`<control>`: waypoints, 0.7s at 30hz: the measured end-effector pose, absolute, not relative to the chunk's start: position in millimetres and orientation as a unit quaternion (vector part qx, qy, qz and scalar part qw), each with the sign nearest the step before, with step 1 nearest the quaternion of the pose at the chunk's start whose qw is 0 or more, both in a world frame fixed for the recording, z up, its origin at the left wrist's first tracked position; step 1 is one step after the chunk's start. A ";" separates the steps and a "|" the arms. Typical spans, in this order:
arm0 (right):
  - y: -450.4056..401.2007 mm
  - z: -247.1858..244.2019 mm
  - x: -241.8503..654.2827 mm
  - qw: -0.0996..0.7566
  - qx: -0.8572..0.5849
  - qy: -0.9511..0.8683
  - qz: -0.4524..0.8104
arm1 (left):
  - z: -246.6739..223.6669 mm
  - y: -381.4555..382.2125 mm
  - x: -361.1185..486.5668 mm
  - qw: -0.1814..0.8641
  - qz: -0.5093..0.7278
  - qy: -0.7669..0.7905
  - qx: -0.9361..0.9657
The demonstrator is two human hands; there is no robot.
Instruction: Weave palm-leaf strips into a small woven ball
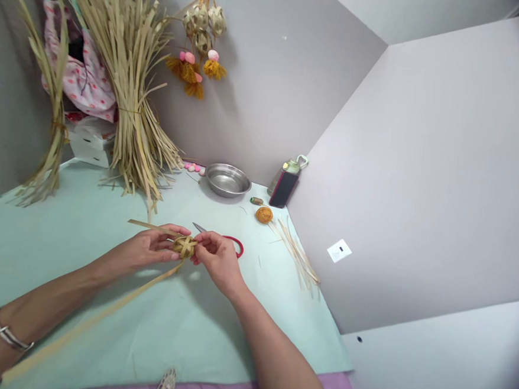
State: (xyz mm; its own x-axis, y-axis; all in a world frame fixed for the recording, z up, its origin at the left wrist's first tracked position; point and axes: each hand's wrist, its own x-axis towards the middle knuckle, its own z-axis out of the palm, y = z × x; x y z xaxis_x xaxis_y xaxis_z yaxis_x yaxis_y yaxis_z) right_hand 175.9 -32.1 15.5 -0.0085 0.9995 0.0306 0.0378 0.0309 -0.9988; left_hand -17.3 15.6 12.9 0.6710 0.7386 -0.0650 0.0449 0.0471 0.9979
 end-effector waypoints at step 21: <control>-35.5 10.7 184.8 0.448 -0.479 -0.751 0.072 | 6.0 18.2 -19.6 0.717 0.285 0.303 0.560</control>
State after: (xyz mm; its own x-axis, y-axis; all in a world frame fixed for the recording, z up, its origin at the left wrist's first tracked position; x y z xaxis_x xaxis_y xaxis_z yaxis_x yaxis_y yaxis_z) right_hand 184.8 -35.5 10.7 -0.1390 0.7841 0.6049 0.6556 0.5306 -0.5372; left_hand -19.6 18.2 6.0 0.6545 0.7472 -0.1152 -0.0688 0.2106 0.9751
